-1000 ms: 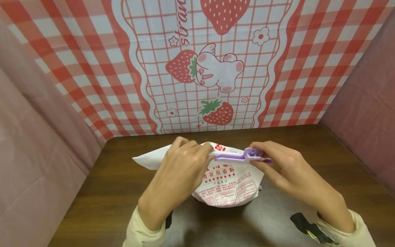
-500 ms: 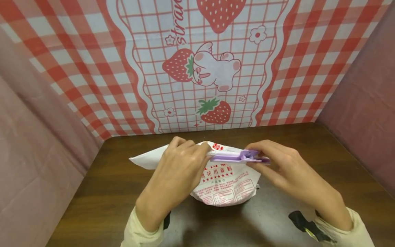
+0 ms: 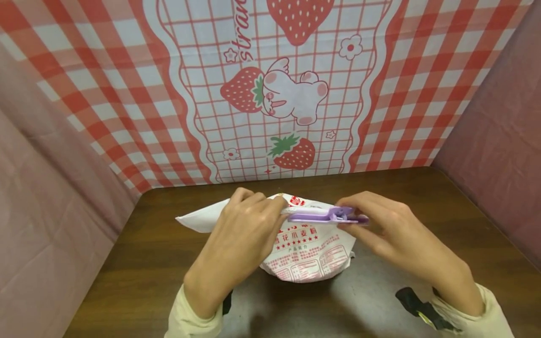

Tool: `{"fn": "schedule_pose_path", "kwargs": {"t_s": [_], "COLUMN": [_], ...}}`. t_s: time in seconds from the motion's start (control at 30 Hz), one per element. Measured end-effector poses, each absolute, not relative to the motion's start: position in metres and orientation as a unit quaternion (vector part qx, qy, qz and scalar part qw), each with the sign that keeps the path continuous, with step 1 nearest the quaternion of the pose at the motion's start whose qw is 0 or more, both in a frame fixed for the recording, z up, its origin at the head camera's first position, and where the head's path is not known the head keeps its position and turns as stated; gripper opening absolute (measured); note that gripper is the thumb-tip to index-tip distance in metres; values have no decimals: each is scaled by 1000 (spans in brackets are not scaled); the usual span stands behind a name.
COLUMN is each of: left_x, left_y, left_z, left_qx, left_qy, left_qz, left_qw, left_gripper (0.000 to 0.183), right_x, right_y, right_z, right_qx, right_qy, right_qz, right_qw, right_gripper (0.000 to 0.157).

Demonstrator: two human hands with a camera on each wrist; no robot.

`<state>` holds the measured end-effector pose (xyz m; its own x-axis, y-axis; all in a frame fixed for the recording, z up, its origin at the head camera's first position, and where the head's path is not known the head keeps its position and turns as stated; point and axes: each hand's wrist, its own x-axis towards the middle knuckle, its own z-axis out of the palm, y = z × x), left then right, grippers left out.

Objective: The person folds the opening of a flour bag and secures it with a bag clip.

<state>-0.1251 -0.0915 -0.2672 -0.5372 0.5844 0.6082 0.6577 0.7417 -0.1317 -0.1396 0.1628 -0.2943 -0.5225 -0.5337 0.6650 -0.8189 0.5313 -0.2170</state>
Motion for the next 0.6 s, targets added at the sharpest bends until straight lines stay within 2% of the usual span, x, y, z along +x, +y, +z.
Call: {"fn": "schedule_pose_path", "kwargs": {"t_s": [0.33, 0.6], "left_x": [-126, -126], "left_y": [-92, -92], "left_z": [-267, -268], "left_qx": [-355, -357], "left_qy": [-874, -873], "left_qz": [-58, -60], "left_qw": [325, 326], "left_gripper": [9, 8], "right_x": [-135, -135], "right_y": [162, 162], "right_z": [-288, -284], "right_qx": [404, 449], "right_qy": [-826, -786], "right_qz": [277, 308], "right_qw": [279, 293], "right_gripper": [44, 41]}}
